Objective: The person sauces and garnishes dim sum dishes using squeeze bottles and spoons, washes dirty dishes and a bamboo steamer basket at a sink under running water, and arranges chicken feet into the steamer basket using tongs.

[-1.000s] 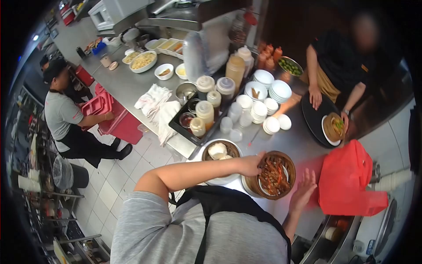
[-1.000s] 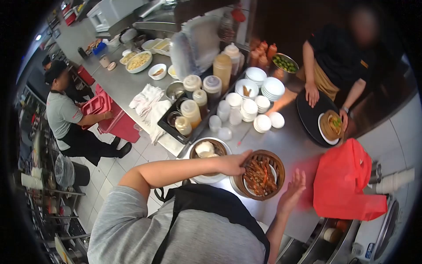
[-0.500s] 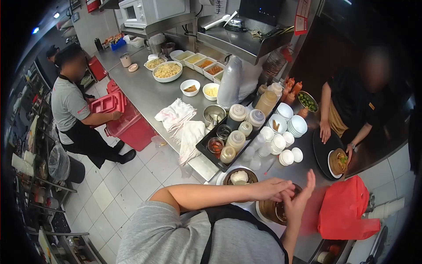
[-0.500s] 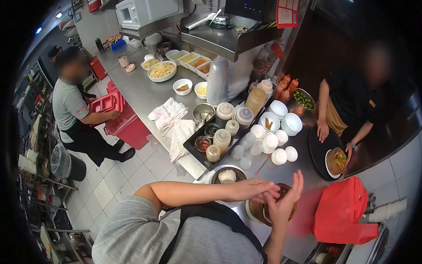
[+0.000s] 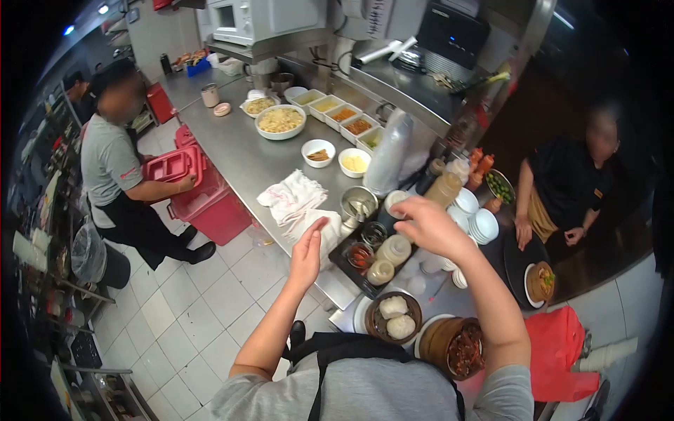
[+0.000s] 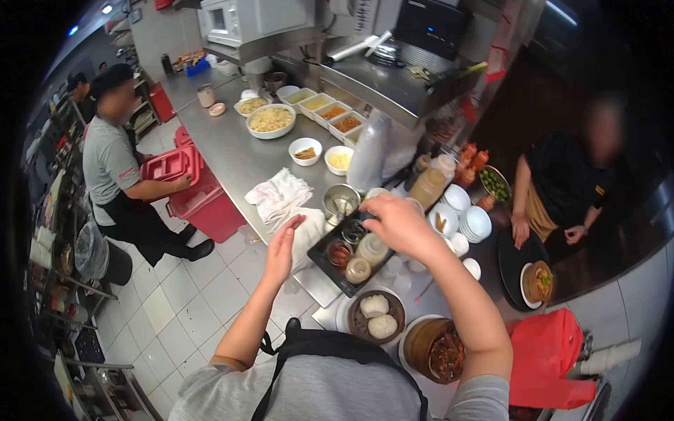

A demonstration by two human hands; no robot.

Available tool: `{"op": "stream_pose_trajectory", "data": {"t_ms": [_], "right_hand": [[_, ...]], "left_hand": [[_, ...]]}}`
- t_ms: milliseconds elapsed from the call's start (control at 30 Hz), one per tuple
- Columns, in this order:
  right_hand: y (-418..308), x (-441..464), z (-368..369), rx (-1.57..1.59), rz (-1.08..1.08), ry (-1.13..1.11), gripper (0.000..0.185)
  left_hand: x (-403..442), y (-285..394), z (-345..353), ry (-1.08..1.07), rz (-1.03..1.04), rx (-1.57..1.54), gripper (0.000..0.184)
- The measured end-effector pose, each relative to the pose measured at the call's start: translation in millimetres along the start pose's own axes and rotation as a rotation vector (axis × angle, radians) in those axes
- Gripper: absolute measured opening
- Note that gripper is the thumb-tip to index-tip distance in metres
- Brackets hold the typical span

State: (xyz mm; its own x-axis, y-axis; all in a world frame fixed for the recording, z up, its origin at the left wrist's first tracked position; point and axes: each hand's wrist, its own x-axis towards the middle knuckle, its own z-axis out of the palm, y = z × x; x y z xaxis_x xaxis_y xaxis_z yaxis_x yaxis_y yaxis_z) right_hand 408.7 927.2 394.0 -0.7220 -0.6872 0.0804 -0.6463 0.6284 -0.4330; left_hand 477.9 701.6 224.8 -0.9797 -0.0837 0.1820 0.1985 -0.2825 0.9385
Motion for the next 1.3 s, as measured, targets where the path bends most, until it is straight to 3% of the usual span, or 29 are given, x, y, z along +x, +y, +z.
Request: {"op": "stream_pose_trajectory", "data": {"t_ms": [33,67,100,133,167,200,300,400,467,533,567,733,767,833,900,967,1033,1067,1100,1167,1300], "right_hand": [[14.0,23.6,22.7,-0.057,-0.095,-0.056,0.023],[29.3,43.9,48.3,-0.157,0.001,-0.196,0.019],[44.0,66.6,74.7,-0.263,0.013,-0.287,0.019],[52.8,83.4,95.8,-0.450,0.002,-0.411,0.019],[60.9,93.4,111.0,-0.621,-0.079,-0.522,0.019],[55.5,99.7,116.2,-0.661,0.055,-0.652,0.020],[68.6,107.5,125.4,-0.536,0.183,-0.829,0.019],[68.4,106.9,117.5,-0.393,0.246,-0.851,0.017],[60.7,107.4,109.7,-0.461,0.174,-0.823,0.014],[57.5,95.8,105.9,-0.572,0.020,-0.503,0.018],[48.0,89.1,107.1,-0.602,0.126,-0.410,0.022],[-34.3,48.4,103.3,-0.568,-0.053,-0.556,0.028],[-78.7,38.1,87.9,-0.647,-0.081,-0.623,0.027],[-70.6,36.4,101.7,-0.663,-0.019,-0.706,0.031],[-72.6,39.9,105.0,-0.718,-0.032,-0.709,0.030],[-64.4,39.9,110.2,-0.745,0.015,-0.703,0.030],[-31.4,38.1,123.3,-0.808,0.011,-0.555,0.026],[-20.9,34.0,126.8,-0.803,0.014,-0.513,0.023],[-15.5,31.8,128.4,-0.803,0.006,-0.472,0.022],[-21.3,30.6,127.8,-0.811,0.105,-0.511,0.022],[-24.7,32.8,132.5,-0.831,0.192,-0.433,0.024]], "left_hand": [[0.6,-30.9,-15.6,0.087,0.044,0.549,0.043],[3.3,-51.1,-34.8,0.207,0.083,1.106,0.048],[7.1,-66.4,-38.1,0.122,-0.068,1.279,0.057],[4.6,-85.2,-42.8,0.045,-0.090,1.469,0.058],[-5.1,-115.5,-52.3,0.030,0.075,1.554,0.059],[-9.2,-111.9,-50.5,0.039,0.122,1.532,0.058],[-14.5,-92.1,-44.8,0.075,0.189,1.505,0.055],[-16.0,-98.2,-43.9,0.058,0.196,1.505,0.052],[-15.5,-108.1,-45.9,0.031,0.181,1.505,0.048],[-16.3,-118.8,-45.7,0.055,0.192,1.428,0.043],[-15.7,-124.9,-45.3,0.018,0.174,1.433,0.040],[-15.1,-118.4,-49.3,0.037,0.116,1.279,0.032],[-15.8,-112.7,-49.6,0.046,0.143,1.209,0.027],[-15.7,-97.7,-48.9,0.075,0.160,1.140,0.023],[-11.5,-75.3,-50.5,-0.092,0.098,1.255,0.019],[-2.3,-84.0,-57.3,-0.228,0.102,1.251,0.022],[11.5,-115.2,-58.2,-0.184,0.547,1.015,0.030],[10.3,-109.7,-61.2,-0.283,0.463,1.109,0.043],[9.9,-105.1,-61.1,-0.341,0.479,1.093,0.043],[9.2,-96.7,-61.6,-0.311,0.394,1.271,0.055],[17.6,-80.0,-58.9,-0.293,0.334,1.344,0.054]]}}
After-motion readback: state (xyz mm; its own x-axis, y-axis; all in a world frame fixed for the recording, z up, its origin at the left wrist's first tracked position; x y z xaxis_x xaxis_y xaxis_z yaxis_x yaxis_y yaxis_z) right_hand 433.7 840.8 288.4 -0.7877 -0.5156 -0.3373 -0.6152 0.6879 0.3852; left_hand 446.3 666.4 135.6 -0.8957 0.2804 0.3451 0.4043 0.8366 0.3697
